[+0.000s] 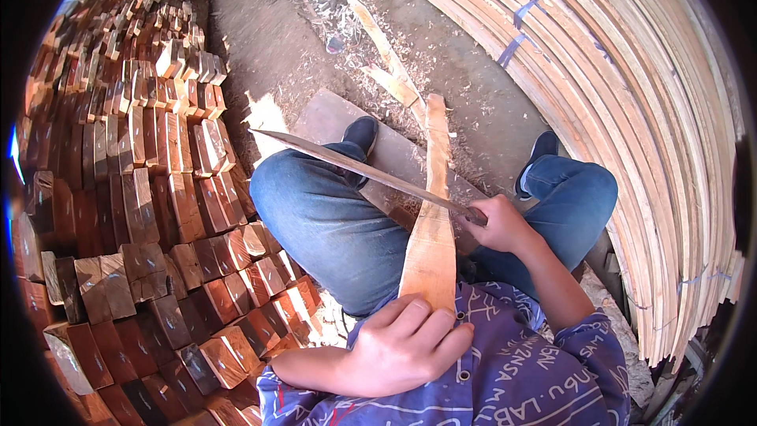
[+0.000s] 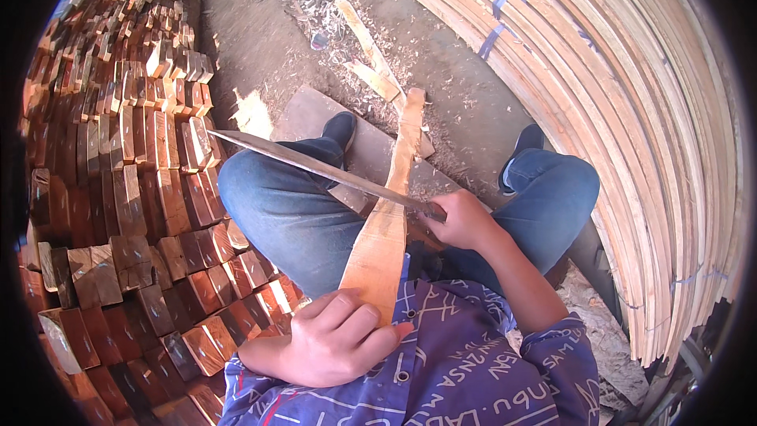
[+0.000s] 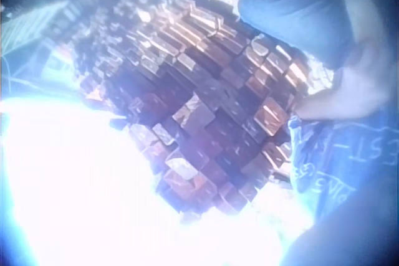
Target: The person sits on the ground and uses a hand saw to shape a small piece of wood, repeatedly sawing along its edges to refine its form.
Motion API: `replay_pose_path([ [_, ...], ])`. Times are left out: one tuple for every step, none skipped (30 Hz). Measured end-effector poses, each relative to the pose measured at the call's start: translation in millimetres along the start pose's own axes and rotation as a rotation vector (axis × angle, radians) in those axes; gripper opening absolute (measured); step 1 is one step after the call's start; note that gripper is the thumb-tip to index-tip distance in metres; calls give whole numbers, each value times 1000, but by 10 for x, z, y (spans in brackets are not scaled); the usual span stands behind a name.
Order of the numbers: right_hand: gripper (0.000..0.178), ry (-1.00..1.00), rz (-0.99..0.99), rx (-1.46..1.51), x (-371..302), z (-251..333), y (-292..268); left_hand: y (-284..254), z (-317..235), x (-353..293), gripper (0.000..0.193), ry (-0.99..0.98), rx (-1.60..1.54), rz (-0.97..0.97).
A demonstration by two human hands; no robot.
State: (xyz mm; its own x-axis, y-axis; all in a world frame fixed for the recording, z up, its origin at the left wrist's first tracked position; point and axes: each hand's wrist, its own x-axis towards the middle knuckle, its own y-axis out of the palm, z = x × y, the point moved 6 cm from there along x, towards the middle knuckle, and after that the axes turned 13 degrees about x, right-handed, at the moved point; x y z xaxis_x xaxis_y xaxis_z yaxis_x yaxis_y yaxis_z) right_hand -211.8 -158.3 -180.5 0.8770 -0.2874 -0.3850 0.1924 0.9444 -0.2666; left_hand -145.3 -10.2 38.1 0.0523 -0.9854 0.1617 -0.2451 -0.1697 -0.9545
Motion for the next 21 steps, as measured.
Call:
replay_pose_path([
  [27, 2, 23, 15, -53, 97, -37, 17, -12, -12, 13, -1, -4, 20],
  [27, 8, 41, 25, -104, 139, -72, 38, -25, -11, 15, 2, -13, 37],
  [27, -27, 62, 54, -126, 160, -53, 36, -16, -23, 15, 5, -8, 44],
  [27, -62, 86, 84, -133, 173, -2, 21, 10, -48, 18, 6, -3, 52],
  [27, -95, 119, 107, -143, 170, 47, 24, 15, -72, 24, -3, -1, 55],
  [23, -56, 96, 185, -122, 114, 101, 27, 15, -85, 24, 5, -7, 42],
  [20, -6, 49, 92, -51, -111, 123, 36, 14, -96, 24, 12, -12, 28],
  [18, 44, 4, 4, 10, -312, 153, 26, 20, -121, 24, 16, -17, 19],
  [18, 69, 3, -36, 50, -403, 166, 40, 34, -131, 24, 6, -39, 99],
  [18, 94, 1, -76, 78, -479, 158, 41, 56, -148, 25, -11, -46, 70],
  [17, 116, 1, -110, 105, -498, 167, 45, 80, -179, 26, -28, -48, 45],
  [17, 81, -14, -118, 127, -471, 170, 35, 103, -205, 26, -45, -51, 21],
  [17, 47, -30, -126, 147, -431, 170, 15, 139, -227, 27, -84, -39, 14],
  [17, 16, -55, -135, 162, -386, 154, -1, 190, -246, 27, -115, -32, 6],
  [17, -5, -41, -127, 173, -285, 153, -11, 235, -256, 28, -153, -20, -4],
  [17, -25, -28, -120, 155, -145, 155, -9, 258, -262, 28, -162, -24, -2],
  [17, -39, -19, -108, 125, -29, 153, -8, 280, -268, 28, -165, -32, 4],
  [17, -51, 21, -84, 100, 43, 169, -9, 297, -280, 28, -169, -42, 15],
  [16, -62, 59, -58, 80, 102, 181, -16, 322, -299, 27, -192, -43, 24],
  [16, -77, 103, -35, 81, 125, 202, -31, 341, -321, 25, -220, -41, 31],
  [15, -86, 126, -62, 99, 78, 233, -42, 368, -327, 24, -247, -39, 39],
])
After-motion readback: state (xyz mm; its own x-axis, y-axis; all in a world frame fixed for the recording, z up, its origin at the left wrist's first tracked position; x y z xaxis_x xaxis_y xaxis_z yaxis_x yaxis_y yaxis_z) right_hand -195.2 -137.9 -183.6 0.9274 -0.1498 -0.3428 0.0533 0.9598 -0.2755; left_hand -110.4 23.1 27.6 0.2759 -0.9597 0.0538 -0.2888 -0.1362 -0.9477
